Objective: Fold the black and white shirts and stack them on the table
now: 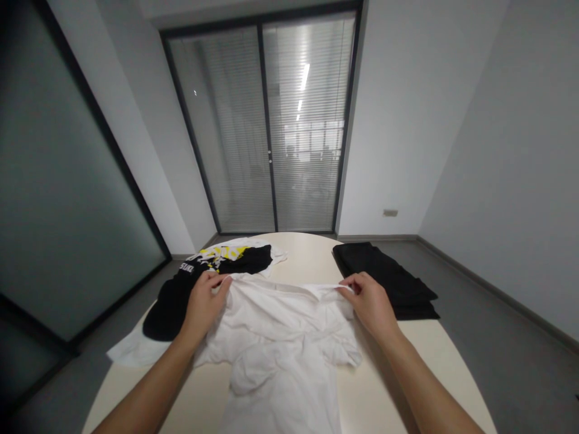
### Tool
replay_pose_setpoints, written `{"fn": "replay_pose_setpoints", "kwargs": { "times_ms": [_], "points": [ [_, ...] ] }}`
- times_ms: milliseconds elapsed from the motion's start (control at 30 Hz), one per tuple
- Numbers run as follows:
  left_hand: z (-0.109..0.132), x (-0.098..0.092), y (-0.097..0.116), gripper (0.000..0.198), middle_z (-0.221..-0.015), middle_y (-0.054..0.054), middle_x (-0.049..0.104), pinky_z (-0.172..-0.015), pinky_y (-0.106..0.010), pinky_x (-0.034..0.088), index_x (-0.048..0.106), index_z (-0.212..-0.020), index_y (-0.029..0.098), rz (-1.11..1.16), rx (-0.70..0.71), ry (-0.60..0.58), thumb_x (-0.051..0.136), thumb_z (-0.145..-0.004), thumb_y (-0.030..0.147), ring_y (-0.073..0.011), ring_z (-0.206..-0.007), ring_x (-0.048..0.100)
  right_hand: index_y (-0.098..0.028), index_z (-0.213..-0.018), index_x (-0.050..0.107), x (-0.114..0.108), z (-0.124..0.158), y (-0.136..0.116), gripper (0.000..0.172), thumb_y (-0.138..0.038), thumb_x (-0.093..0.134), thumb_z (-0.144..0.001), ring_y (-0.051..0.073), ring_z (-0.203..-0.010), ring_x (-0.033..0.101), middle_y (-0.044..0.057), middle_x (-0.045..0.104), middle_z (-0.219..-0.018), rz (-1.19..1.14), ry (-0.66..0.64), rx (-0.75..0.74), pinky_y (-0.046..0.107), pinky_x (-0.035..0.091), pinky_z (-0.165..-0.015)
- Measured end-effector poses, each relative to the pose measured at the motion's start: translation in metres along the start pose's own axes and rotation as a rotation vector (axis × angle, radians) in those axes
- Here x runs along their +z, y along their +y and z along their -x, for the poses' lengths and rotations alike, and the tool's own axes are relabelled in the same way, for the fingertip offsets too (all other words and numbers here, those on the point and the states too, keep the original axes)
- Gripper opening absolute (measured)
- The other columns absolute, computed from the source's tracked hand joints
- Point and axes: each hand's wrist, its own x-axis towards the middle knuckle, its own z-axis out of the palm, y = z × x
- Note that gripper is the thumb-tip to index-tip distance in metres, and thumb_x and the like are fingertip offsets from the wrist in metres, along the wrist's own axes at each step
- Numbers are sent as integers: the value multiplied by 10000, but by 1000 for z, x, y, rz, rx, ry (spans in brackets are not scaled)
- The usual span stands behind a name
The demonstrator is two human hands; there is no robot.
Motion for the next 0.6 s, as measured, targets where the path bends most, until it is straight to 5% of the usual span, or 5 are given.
{"fn": "replay_pose_setpoints", "kwargs": {
  "times_ms": [167, 267, 367, 467, 600],
  "points": [
    [2, -7, 0, 380, -676, -30, 698, -641, -290, 439, 757, -995, 247, -186, -185, -174, 487, -921, 503, -233, -705, 676, -191, -927, 709, -3, 3, -7, 423, -577, 550, -854, 176, -530, 581, 12, 631, -588, 2, -35, 121, 280, 396, -534],
    [1, 2, -7, 427, -700, -50, 729, -610, -277, 455, 731, -948, 196, 90, -213, -246, 501, -891, 551, -218, -653, 680, -187, -1000, 646, 4, 4, -6, 382, -525, 525, -868, 177, -500, 612, 31, 690, -658, -166, -72, 198, 286, 462, -520],
    [-2, 13, -13, 512, -838, -98, 750, -607, -275, 495, 692, -950, 147, 388, -247, -233, 567, -815, 624, -204, -665, 685, -203, -1044, 590, 13, 4, -2, 375, -529, 533, -869, 220, -673, 688, 76, 728, -820, -312, -57, 228, 301, 529, -560],
    [-3, 20, -18, 517, -996, -125, 737, -752, -303, 546, 659, -1113, 133, 448, -207, -180, 605, -817, 554, -228, -887, 708, -211, -1156, 547, 18, 4, 0, 416, -518, 546, -875, 268, -979, 678, 126, 697, -1084, -294, -4, 105, 348, 560, -755],
    [2, 24, -20, 620, -1467, -146, 501, -1067, -396, 445, 406, -1474, 181, 235, 12, -137, 558, -897, 349, -256, -1277, 554, -209, -1398, 396, 20, 6, -3, 584, -468, 532, -892, 284, -1062, 631, 153, 611, -1243, -84, -59, -11, 417, 510, -913]
  ]
}}
